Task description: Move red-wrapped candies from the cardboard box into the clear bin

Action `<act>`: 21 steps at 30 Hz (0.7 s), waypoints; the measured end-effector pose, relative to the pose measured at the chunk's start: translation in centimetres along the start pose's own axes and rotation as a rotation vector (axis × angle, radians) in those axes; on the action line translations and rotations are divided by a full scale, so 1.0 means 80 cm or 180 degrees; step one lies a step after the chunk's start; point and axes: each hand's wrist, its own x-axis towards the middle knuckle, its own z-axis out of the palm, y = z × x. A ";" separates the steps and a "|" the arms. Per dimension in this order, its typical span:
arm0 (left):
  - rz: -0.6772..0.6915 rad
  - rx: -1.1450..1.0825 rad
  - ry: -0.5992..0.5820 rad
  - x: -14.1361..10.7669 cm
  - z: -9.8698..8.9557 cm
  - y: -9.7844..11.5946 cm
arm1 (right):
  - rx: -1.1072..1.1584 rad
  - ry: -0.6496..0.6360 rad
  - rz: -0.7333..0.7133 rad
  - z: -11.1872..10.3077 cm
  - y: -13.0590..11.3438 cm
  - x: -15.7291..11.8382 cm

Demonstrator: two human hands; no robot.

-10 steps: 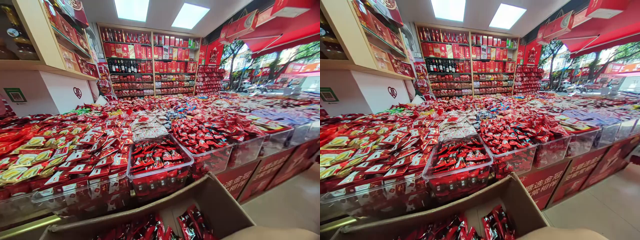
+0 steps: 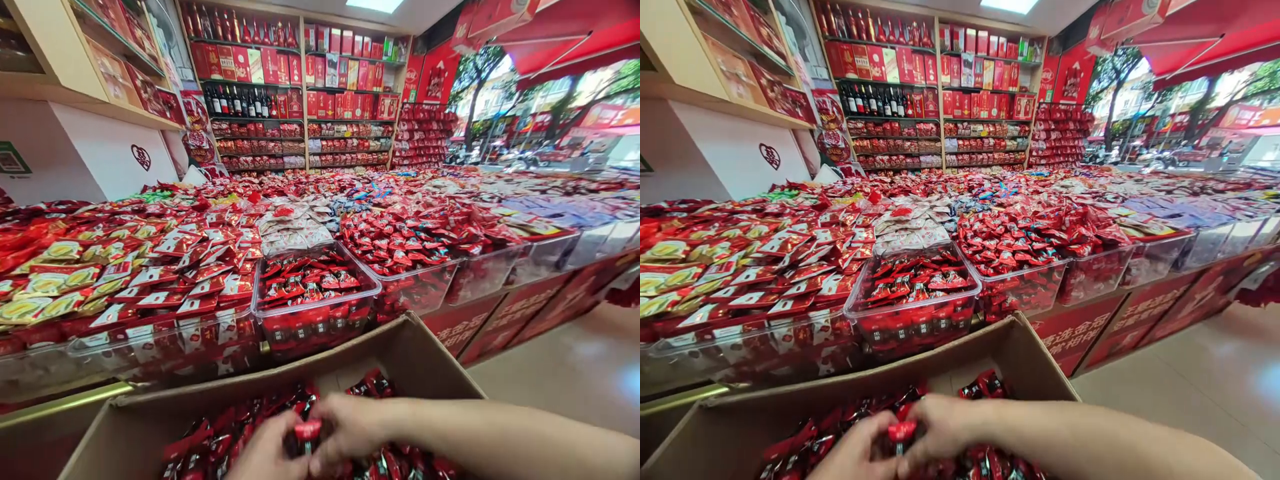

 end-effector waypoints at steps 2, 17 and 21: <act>0.0049 -0.0384 0.0180 0.002 -0.012 0.008 | 0.1067 0.0083 -0.0153 -0.011 -0.017 -0.013; 0.0040 -0.1381 0.0589 -0.016 -0.021 0.052 | 0.1672 0.0485 -0.0605 -0.019 -0.037 -0.028; -0.0191 -0.1708 0.0795 -0.012 -0.027 0.053 | 0.0735 0.1194 -0.0995 -0.016 -0.043 -0.040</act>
